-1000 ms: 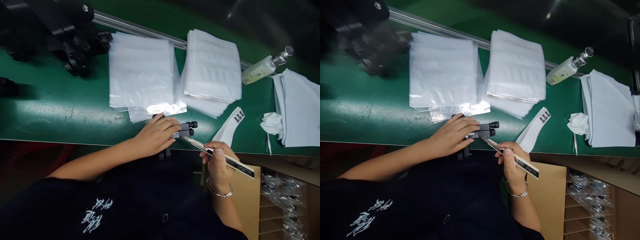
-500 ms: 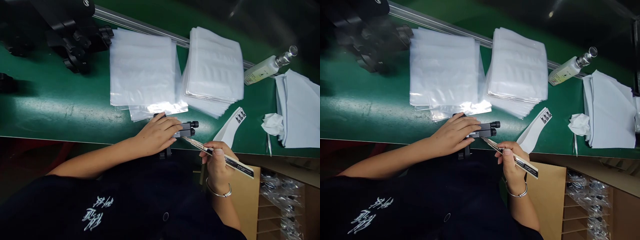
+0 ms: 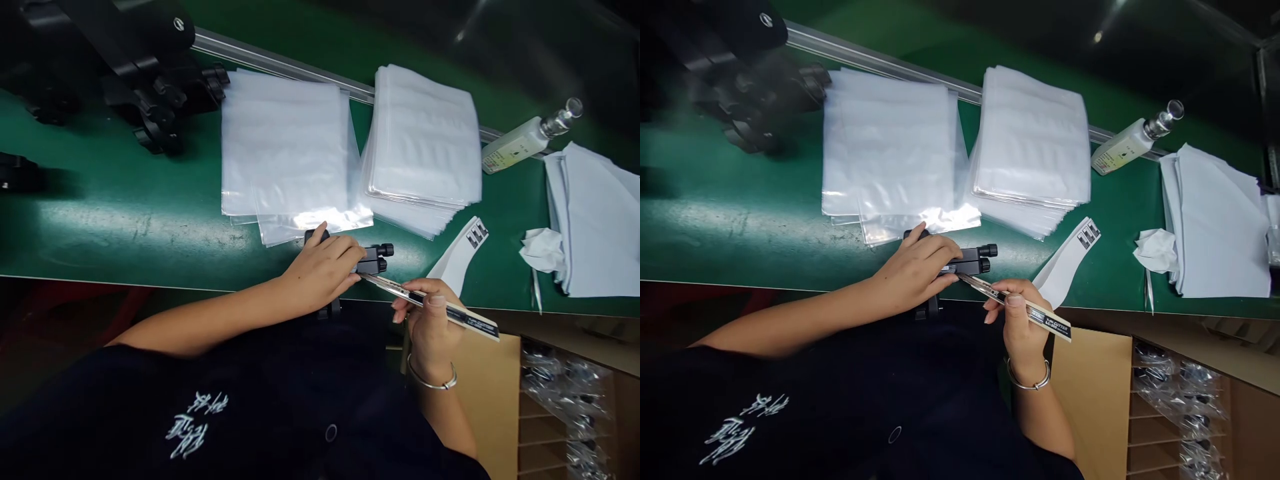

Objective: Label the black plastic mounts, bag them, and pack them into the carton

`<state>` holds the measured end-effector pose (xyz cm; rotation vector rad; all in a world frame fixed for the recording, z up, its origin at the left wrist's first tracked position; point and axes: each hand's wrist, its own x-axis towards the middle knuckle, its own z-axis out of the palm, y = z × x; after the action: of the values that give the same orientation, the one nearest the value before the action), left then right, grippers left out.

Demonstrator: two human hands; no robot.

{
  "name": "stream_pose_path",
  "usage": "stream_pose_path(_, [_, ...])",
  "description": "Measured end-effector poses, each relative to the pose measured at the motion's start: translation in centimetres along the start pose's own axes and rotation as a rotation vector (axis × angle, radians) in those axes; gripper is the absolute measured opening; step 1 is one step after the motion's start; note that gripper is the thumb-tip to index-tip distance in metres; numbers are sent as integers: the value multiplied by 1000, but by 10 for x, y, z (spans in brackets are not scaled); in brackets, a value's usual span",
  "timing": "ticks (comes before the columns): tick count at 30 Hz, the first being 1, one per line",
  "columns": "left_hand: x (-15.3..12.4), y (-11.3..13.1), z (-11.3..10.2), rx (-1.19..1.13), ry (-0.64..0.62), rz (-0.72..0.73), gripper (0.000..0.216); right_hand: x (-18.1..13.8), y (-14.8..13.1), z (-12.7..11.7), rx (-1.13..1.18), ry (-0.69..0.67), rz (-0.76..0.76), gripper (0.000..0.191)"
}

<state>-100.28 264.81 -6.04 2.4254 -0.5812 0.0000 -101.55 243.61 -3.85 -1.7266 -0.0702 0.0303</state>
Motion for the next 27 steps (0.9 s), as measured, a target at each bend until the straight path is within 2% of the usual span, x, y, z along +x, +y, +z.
stream_pose_path(1, [0, 0, 0, -5, 1, -1, 22, 5, -1, -5, -21, 50, -47, 36])
stream_pose_path(3, [-1, 1, 0, -6, 8, -5, 22, 25, -2, -27, -97, 255, -200, 37])
stream_pose_path(5, [-1, 2, 2, 27, 28, -20, 21, 55, 3, -65, -244, 521, -346, 31])
stream_pose_path(6, [-1, 3, 4, 56, 41, -31, 20, 73, 9, -90, -345, 587, -347, 24])
stream_pose_path(7, [-1, 4, 5, 88, 56, -39, 19, 90, 16, -115, -434, 592, -304, 16])
stream_pose_path(9, [0, 6, 8, 145, 80, -43, 16, 121, 32, -161, -644, 567, -220, 14])
stream_pose_path(11, [1, 7, 11, 186, 93, -27, 15, 139, 44, -186, -853, 461, -131, 27])
stream_pose_path(12, [2, 8, 11, 205, 97, -16, 16, 141, 46, -187, -919, 459, -128, 34])
stream_pose_path(13, [2, 9, 12, 226, 103, -8, 17, 139, 46, -179, -941, 461, -148, 37])
stream_pose_path(15, [2, 9, 12, 271, 137, 11, 18, 120, 39, -141, -867, 487, -277, 33])
stream_pose_path(17, [0, 9, 13, 297, 197, 36, 18, 90, 27, -84, -652, 289, -327, 14])
stream_pose_path(19, [-2, 8, 14, 302, 264, 56, 17, 62, 14, -28, -531, -186, -244, 13])
stream_pose_path(20, [-4, 8, 14, 303, 289, 61, 16, 52, 9, -6, -514, -325, -237, 13])
stream_pose_path(21, [-5, 7, 15, 304, 308, 63, 16, 45, 5, 12, -516, -393, -238, 14])
stream_pose_path(23, [-9, 6, 16, 296, 323, 58, 16, 41, -1, 33, -552, -445, -235, 15])
stream_pose_path(27, [-15, 0, 11, 171, 266, 9, 16, 46, -4, 38, -667, -455, -195, 18])
